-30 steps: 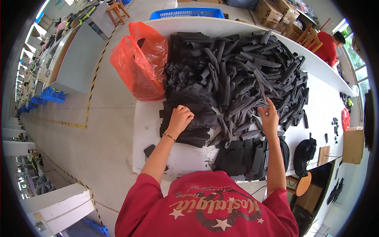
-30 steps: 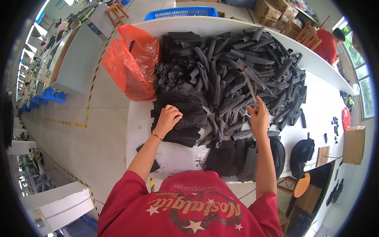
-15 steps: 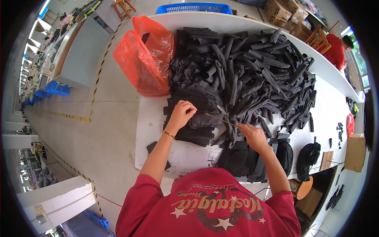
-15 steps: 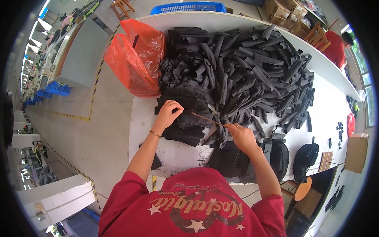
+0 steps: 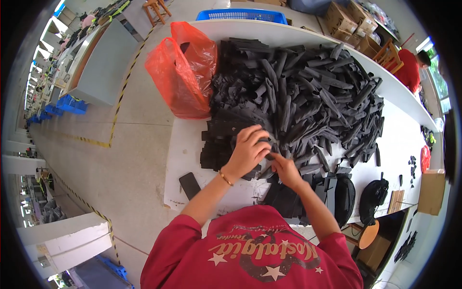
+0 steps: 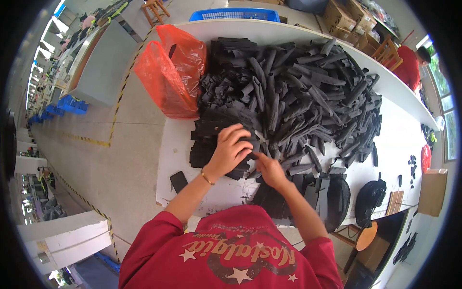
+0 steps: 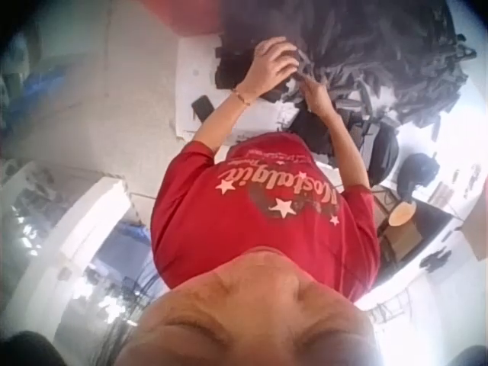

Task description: Cleaning or inspecting black foam components using a wooden stick in a manufacturing setting.

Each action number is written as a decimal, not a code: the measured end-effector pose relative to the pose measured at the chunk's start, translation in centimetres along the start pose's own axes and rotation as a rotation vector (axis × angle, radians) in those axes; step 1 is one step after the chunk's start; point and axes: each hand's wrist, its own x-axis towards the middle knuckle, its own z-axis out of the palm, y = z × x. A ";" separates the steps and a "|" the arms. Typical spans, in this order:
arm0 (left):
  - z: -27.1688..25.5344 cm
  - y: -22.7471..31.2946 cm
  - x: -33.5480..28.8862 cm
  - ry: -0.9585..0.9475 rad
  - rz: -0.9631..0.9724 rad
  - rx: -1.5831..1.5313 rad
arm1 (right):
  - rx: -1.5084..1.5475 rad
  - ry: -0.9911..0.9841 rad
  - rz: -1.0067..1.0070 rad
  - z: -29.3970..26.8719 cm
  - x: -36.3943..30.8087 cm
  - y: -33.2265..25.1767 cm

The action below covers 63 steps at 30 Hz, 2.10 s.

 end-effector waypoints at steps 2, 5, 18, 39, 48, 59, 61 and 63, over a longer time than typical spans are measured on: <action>-1.2 0.9 -0.7 0.464 -0.257 0.009 | 0.203 0.011 0.154 1.7 -0.8 0.0; 0.9 -2.8 -6.0 0.585 -0.801 -1.458 | 0.446 -0.124 0.208 4.5 -1.7 -0.5; 3.7 0.0 -5.4 0.863 -1.262 -1.627 | 0.105 0.185 0.188 9.3 -4.8 -3.5; 3.1 4.5 -4.4 0.508 -1.510 -1.728 | 0.022 0.023 0.249 2.8 -11.4 -5.1; 6.4 -1.4 -8.1 0.692 -1.559 -1.780 | -0.070 -0.063 0.227 0.5 -16.8 -7.1; 6.0 -0.4 -5.9 1.034 -1.520 -1.539 | 0.261 0.379 0.205 2.9 -8.3 -6.8; 6.2 0.4 -6.0 0.926 -1.531 -1.494 | 0.425 0.425 0.145 3.7 -4.8 -5.9; 5.3 1.3 -5.0 0.906 -1.542 -1.411 | 0.601 0.430 0.174 3.1 -3.2 -6.6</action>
